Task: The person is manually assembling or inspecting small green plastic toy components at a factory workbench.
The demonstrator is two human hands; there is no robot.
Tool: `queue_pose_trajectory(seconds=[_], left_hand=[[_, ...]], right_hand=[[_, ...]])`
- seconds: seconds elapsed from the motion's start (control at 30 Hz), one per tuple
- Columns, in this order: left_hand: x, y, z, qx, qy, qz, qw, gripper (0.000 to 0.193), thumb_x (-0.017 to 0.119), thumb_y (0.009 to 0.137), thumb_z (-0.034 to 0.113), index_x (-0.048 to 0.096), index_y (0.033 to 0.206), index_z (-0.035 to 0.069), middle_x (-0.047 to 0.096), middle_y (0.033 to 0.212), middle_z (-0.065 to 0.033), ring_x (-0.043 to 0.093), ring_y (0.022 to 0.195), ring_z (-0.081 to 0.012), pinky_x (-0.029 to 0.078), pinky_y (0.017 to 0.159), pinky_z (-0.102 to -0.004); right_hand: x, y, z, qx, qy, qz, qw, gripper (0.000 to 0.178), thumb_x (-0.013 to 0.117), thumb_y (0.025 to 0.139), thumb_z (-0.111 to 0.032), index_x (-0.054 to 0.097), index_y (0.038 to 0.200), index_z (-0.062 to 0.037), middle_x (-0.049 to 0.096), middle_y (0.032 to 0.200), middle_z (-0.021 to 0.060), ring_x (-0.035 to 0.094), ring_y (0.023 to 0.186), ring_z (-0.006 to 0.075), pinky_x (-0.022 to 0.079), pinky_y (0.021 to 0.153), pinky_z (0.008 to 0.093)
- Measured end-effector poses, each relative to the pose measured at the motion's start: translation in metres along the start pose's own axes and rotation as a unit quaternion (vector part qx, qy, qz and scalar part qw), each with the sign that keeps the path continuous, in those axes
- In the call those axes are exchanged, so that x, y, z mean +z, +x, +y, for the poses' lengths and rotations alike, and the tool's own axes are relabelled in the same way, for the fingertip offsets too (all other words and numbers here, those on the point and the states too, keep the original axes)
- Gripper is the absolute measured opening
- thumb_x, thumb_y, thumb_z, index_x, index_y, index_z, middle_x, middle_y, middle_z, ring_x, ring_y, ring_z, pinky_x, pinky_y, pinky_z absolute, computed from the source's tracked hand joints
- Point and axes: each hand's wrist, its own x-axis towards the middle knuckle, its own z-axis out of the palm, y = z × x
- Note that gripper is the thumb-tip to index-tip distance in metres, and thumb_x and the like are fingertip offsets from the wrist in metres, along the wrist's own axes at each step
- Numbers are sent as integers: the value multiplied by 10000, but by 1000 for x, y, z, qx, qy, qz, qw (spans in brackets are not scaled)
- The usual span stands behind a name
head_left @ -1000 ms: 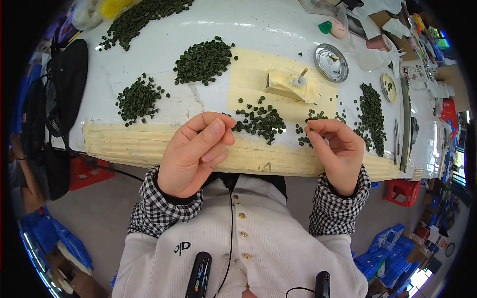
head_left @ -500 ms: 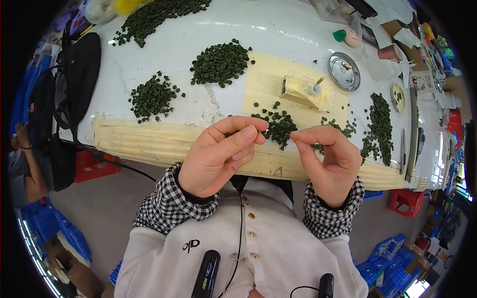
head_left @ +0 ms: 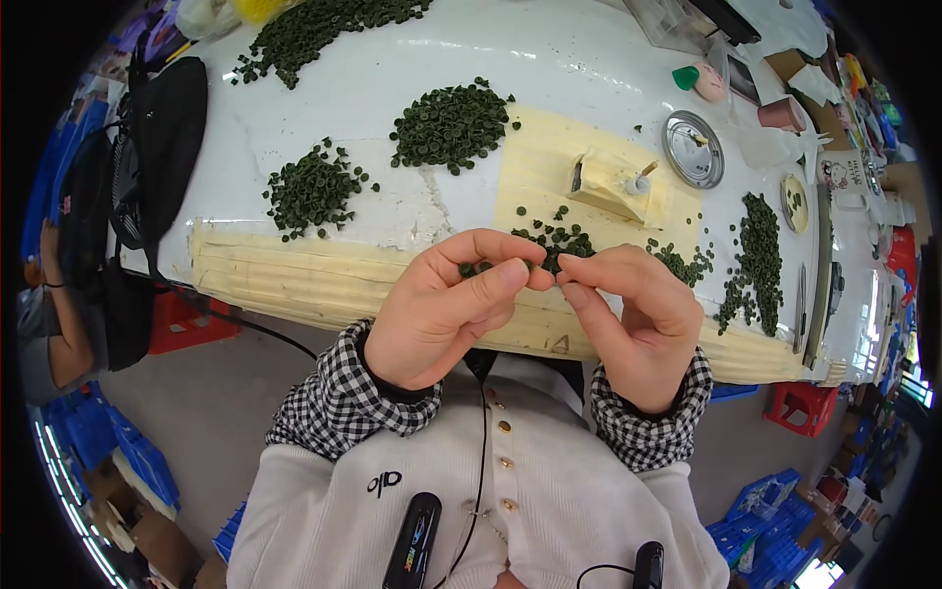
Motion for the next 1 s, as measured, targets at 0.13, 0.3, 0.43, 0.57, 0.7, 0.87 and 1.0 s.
queue_pose_trajectory(seconds=[0.13, 0.3, 0.43, 0.57, 0.7, 0.87, 1.0], left_hand=[[3, 0, 1, -4, 10, 10, 1000, 198, 545, 918, 113, 563, 1088, 14, 626, 920, -57, 319, 554, -33, 291, 513, -183], [1, 0, 1, -15, 21, 12, 1000, 187, 546, 920, 120, 571, 1070, 10, 629, 877, -62, 326, 545, -33, 291, 505, -186], [1, 1, -2, -6, 30, 14, 999, 172, 557, 915, 118, 600, 1027, -5, 645, 852, -58, 327, 505, -17, 267, 456, -173], [2, 1, -3, 0, 58, 30, 998, 170, 563, 913, 123, 618, 997, -14, 658, 818, -48, 324, 488, -2, 254, 432, -161], [3, 0, -3, 2, 109, 40, 993, 175, 569, 912, 136, 626, 981, -14, 659, 812, -41, 337, 503, 7, 265, 440, -153], [8, -3, 4, 1, 167, 47, 985, 176, 580, 907, 147, 645, 933, -14, 658, 801, -34, 424, 581, -3, 345, 517, -158], [10, -3, 4, 25, 192, 46, 980, 183, 585, 906, 154, 647, 915, -18, 656, 802, -42, 531, 721, -46, 430, 669, -195]], right_hand=[[3, -3, 1, 55, 75, 10, 996, 148, 657, 744, 68, 650, 884, 19, 638, 833, 74, 602, 745, 138, 467, 676, 240], [0, 5, 2, 10, 61, -36, 997, 99, 651, 757, 45, 632, 847, 9, 613, 825, 65, 547, 727, 138, 441, 679, 245], [1, 6, 3, 1, 64, -47, 997, 88, 634, 772, 33, 631, 853, -2, 588, 826, 62, 527, 720, 146, 430, 673, 246], [2, 6, 3, -2, 46, -39, 998, 84, 626, 781, 28, 630, 859, -4, 576, 809, 59, 526, 701, 141, 430, 660, 245], [3, 6, 4, -1, 29, -45, 999, 80, 625, 783, 21, 629, 859, -2, 567, 795, 55, 523, 685, 135, 428, 649, 243], [3, 6, 3, 20, 46, -57, 997, 78, 623, 785, 19, 630, 859, -4, 560, 791, 56, 522, 679, 129, 428, 644, 241], [4, 5, 4, 30, 47, -59, 997, 69, 621, 792, 14, 617, 860, 1, 553, 788, 60, 523, 675, 132, 431, 637, 240]])
